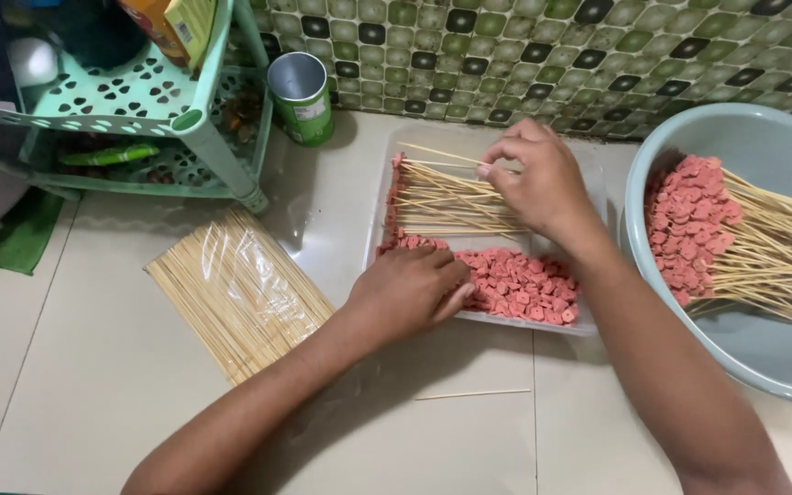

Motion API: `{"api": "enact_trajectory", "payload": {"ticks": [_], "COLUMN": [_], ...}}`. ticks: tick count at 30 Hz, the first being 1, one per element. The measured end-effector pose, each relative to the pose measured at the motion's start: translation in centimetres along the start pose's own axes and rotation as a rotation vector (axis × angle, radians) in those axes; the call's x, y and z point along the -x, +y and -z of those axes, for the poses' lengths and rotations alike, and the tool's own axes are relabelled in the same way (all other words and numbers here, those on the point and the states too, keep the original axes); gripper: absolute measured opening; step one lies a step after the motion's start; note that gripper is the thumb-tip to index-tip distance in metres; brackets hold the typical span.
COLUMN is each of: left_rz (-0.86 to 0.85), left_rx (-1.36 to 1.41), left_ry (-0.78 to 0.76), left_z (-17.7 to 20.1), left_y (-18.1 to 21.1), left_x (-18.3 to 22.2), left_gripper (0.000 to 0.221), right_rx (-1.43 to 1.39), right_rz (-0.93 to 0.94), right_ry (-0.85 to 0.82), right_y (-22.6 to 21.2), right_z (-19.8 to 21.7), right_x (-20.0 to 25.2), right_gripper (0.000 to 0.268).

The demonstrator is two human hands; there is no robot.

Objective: Skewering small pink food items onto wooden sticks and organizing them in a plastic container.

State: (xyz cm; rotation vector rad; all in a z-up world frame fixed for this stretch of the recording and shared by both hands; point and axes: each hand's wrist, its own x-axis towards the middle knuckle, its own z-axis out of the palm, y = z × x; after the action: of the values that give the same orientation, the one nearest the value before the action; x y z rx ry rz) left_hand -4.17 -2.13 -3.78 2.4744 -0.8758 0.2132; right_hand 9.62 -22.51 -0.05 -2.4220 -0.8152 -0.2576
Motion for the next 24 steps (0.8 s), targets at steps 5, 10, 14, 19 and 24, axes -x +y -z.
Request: {"api": "enact_trajectory", "payload": {"ticks": [5,10,14,19,24], "left_rz": [0.002,-0.007,-0.009,-0.018,-0.028], "left_rx": [-0.016,0.008,0.004,-0.003,-0.014], "left_ry": [0.021,-0.021,-0.010,0.015,0.031], "left_z": [-0.4,-0.4,-0.7,-1.0,-0.9], "left_y": [0.0,0.0,-0.1,-0.2,0.0], "left_x": [0.0,0.0,0.1,0.3,0.2], "left_gripper": [0.033,0.033,0.033,0.032,0.032], "right_rx": [0.059,0.132,0.200,0.210,0.269], "right_rz": [-0.027,-0.028,-0.038,-0.051,0.019], "right_ry": [0.022,0.009,-0.017,-0.077,-0.122], "right_y": [1.4,1.3,1.5,1.8,2.7], "right_z": [-2.5,-2.3,-2.9,-3.9,-4.7], "right_x": [0.1,0.6,0.9,1.1,1.1], "right_gripper": [0.012,0.011,0.010,0.008,0.007]}}
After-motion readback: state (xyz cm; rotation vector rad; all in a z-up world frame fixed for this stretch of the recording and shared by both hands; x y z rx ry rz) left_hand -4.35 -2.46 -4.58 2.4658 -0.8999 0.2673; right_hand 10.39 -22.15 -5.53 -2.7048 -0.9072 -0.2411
